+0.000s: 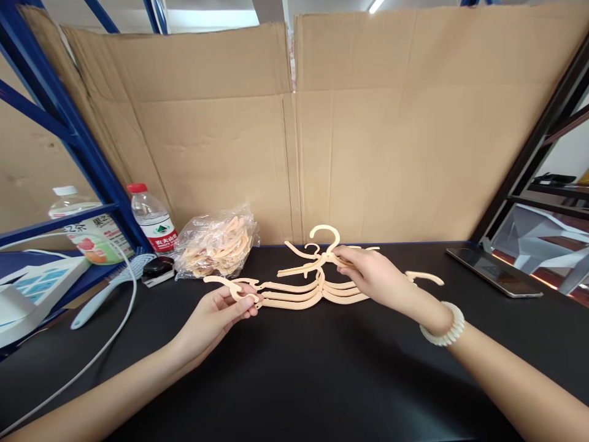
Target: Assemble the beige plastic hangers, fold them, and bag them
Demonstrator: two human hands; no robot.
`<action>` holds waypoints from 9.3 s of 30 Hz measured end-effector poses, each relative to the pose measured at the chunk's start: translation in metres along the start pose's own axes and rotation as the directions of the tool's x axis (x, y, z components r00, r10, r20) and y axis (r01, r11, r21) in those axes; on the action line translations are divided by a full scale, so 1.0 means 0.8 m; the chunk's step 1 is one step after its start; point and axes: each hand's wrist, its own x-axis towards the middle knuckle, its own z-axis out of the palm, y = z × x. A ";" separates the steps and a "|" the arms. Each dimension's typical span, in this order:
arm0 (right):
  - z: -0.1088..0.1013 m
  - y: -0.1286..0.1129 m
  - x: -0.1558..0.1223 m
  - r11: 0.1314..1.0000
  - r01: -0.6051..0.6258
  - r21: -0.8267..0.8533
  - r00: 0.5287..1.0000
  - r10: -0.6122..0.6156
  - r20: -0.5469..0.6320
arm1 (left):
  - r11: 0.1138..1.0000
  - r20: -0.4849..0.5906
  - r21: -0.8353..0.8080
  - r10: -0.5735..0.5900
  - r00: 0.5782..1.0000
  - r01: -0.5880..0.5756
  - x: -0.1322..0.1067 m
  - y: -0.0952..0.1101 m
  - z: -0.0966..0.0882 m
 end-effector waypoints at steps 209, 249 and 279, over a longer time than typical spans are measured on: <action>0.054 0.023 -0.031 0.937 -0.166 -0.307 0.905 0.269 0.330 | -0.049 0.435 0.900 0.057 0.899 -0.433 0.026 -0.021 -0.042; -0.027 0.078 -0.044 0.879 -0.298 -0.373 0.716 0.464 0.522 | 0.018 0.423 0.893 0.309 0.852 -0.450 0.036 -0.024 -0.047; 0.026 0.066 -0.036 0.889 -0.327 -0.321 0.778 0.446 0.443 | -0.077 0.492 0.871 0.151 0.857 -0.486 0.052 -0.040 -0.066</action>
